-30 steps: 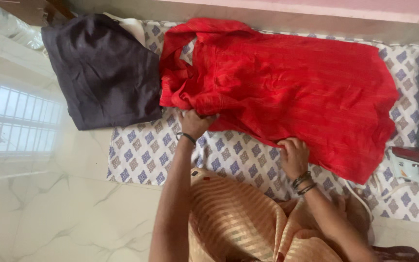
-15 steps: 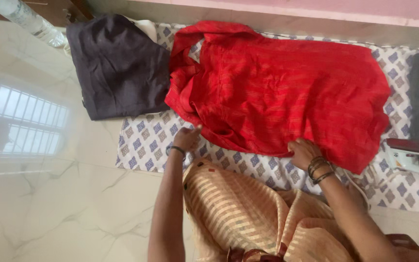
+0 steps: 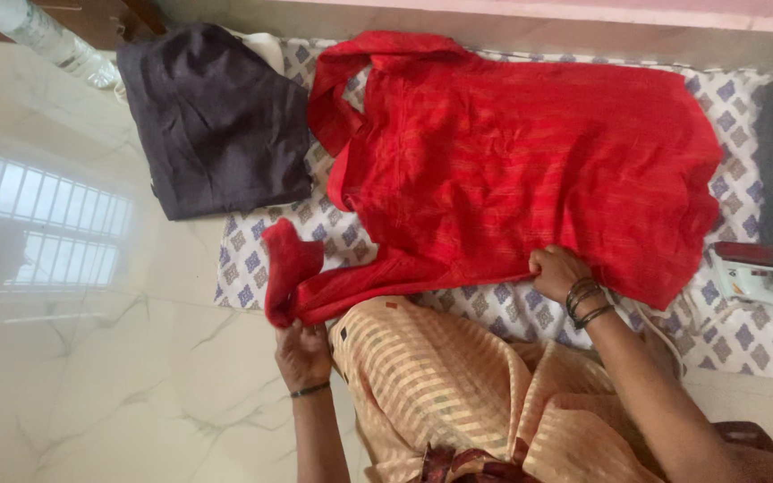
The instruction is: The person irons a red shirt laid out on a patterned mat on the floor. They use an electric iron to smooth the sleeves and body of the shirt, periodically adjusting the fabric with their hands.
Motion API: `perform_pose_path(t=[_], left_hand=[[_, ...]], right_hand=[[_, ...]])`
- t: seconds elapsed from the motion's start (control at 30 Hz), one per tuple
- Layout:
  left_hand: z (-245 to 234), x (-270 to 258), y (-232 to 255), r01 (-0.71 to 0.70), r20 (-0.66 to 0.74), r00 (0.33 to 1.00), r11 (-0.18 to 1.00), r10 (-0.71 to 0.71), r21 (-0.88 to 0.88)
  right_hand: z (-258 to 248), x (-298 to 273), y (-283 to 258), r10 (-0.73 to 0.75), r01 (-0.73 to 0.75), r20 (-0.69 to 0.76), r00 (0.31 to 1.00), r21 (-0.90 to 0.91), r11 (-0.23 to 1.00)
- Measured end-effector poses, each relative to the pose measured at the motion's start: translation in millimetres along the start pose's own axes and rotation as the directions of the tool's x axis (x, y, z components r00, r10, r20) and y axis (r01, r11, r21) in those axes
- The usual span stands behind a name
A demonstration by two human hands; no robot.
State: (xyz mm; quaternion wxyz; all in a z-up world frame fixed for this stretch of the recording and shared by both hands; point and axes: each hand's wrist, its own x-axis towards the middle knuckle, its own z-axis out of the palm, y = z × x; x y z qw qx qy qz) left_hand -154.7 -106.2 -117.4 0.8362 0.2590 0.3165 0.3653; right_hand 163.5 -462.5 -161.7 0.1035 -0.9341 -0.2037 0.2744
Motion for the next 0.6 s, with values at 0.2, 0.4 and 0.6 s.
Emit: perform_pose_path(t=[0.2,0.4,0.6], left_hand=[[-21,-8,-20,-0.253,0.107,0.601,0.062,0.792,0.965],[52,88,-44,-0.224,0.244,0.969,0.305,-0.03,0.926],[55,122,-78,-0.501,0.241,0.797,-0.383,-0.555,0.776]], right_hand=[[-8,2,-10,-0.037,0.037,0.0,0.999,-0.095,0.995],[-9,7,-16,0.01,-0.005,0.047,0.999,-0.088,0.996],[-7,1,-18,0.011,-0.013,-0.028,1.0,-0.077,0.997]])
